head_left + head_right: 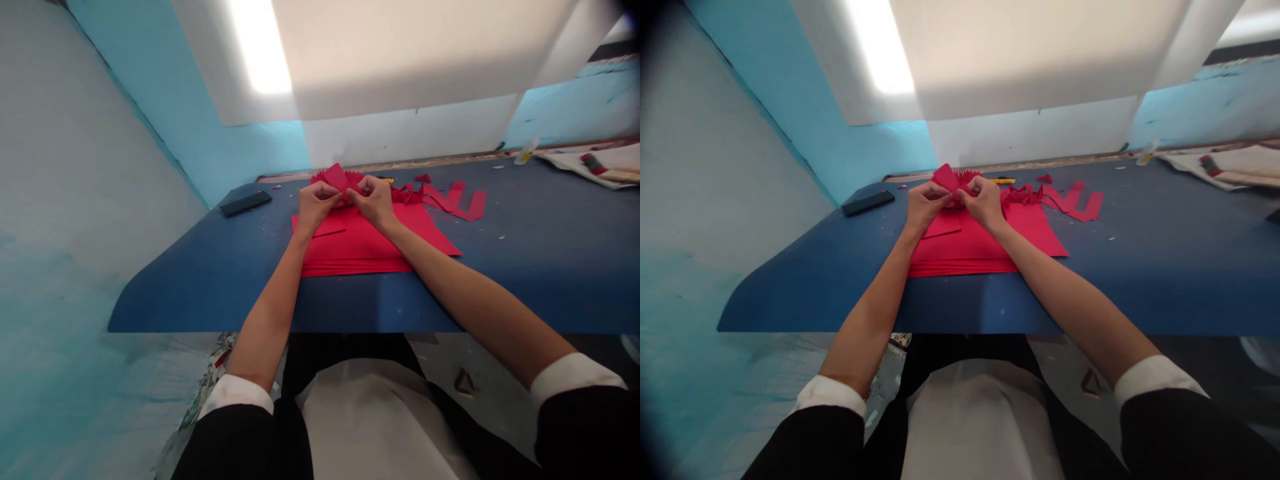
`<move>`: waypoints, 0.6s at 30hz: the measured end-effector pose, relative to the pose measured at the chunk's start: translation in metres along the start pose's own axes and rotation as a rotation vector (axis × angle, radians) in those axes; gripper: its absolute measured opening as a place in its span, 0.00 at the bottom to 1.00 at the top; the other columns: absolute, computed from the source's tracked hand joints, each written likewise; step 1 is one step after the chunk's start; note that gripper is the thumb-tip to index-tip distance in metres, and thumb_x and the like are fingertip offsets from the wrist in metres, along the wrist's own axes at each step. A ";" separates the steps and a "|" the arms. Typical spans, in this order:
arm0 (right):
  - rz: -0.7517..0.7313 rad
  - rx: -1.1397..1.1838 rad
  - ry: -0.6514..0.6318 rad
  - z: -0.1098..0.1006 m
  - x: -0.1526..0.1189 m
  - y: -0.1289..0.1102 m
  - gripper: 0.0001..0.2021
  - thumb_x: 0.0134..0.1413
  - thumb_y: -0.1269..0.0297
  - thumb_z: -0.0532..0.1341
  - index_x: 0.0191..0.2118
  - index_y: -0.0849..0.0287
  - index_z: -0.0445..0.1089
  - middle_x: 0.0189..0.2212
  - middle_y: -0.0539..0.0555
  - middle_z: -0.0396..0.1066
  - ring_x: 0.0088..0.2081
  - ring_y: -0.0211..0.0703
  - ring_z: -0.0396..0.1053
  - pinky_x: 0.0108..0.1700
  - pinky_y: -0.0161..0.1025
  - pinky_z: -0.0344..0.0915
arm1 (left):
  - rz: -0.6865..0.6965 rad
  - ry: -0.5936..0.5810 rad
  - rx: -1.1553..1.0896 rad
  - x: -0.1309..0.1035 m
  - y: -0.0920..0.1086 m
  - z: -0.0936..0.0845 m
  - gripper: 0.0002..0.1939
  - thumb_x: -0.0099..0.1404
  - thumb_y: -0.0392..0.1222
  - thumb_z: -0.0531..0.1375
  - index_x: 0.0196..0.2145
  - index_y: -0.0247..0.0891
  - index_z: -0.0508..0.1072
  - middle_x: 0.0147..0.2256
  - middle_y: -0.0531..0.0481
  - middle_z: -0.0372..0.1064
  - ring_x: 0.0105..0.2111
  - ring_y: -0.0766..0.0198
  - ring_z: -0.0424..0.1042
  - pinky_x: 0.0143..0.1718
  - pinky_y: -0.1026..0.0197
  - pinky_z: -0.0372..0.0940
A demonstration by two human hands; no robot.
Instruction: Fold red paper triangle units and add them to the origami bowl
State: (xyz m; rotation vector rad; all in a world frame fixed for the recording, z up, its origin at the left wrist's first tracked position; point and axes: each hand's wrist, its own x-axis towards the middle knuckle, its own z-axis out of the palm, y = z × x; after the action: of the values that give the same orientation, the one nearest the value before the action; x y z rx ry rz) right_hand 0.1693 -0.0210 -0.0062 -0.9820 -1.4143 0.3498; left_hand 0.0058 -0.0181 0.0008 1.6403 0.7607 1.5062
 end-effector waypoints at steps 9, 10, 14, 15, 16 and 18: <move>-0.008 0.059 -0.029 0.001 0.002 0.010 0.22 0.51 0.57 0.72 0.23 0.53 0.56 0.20 0.45 0.55 0.26 0.36 0.51 0.31 0.39 0.48 | -0.002 0.002 0.017 0.000 -0.001 -0.001 0.16 0.58 0.42 0.79 0.29 0.37 0.76 0.25 0.52 0.77 0.27 0.63 0.79 0.34 0.60 0.75; -0.014 0.056 -0.033 0.001 0.002 0.010 0.22 0.52 0.55 0.71 0.24 0.53 0.56 0.20 0.45 0.55 0.26 0.36 0.51 0.31 0.39 0.48 | -0.003 0.003 0.023 0.000 -0.001 -0.001 0.15 0.58 0.43 0.79 0.29 0.37 0.76 0.24 0.52 0.77 0.27 0.63 0.79 0.35 0.60 0.75; -0.011 0.045 -0.048 0.001 0.002 0.010 0.23 0.54 0.50 0.70 0.25 0.52 0.56 0.21 0.46 0.55 0.27 0.38 0.52 0.30 0.39 0.49 | 0.004 0.008 0.035 -0.001 -0.001 0.000 0.16 0.58 0.44 0.79 0.28 0.37 0.76 0.25 0.51 0.78 0.27 0.63 0.79 0.34 0.60 0.74; -0.007 0.042 -0.045 0.001 0.002 0.010 0.23 0.54 0.49 0.71 0.25 0.52 0.56 0.21 0.46 0.55 0.27 0.38 0.52 0.30 0.39 0.50 | 0.009 0.008 0.034 -0.001 -0.001 0.000 0.16 0.58 0.44 0.79 0.28 0.37 0.76 0.25 0.51 0.78 0.27 0.63 0.79 0.34 0.61 0.74; -0.005 0.039 -0.038 0.001 0.002 0.009 0.24 0.54 0.49 0.71 0.25 0.52 0.56 0.21 0.46 0.55 0.27 0.38 0.52 0.30 0.39 0.50 | 0.014 0.010 0.031 -0.002 0.000 0.000 0.16 0.58 0.44 0.79 0.27 0.36 0.76 0.24 0.51 0.78 0.26 0.64 0.78 0.33 0.61 0.74; -0.007 0.036 -0.025 0.002 0.002 0.008 0.25 0.53 0.50 0.72 0.24 0.52 0.55 0.21 0.46 0.55 0.27 0.38 0.52 0.30 0.39 0.50 | 0.022 0.013 0.024 -0.002 0.000 0.000 0.17 0.58 0.43 0.78 0.25 0.36 0.75 0.24 0.51 0.77 0.25 0.65 0.78 0.32 0.62 0.73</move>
State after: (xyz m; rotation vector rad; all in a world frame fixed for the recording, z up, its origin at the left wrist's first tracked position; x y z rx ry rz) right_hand 0.1706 -0.0148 -0.0111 -0.9467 -1.4290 0.3823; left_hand 0.0053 -0.0193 -0.0005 1.6634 0.7726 1.5300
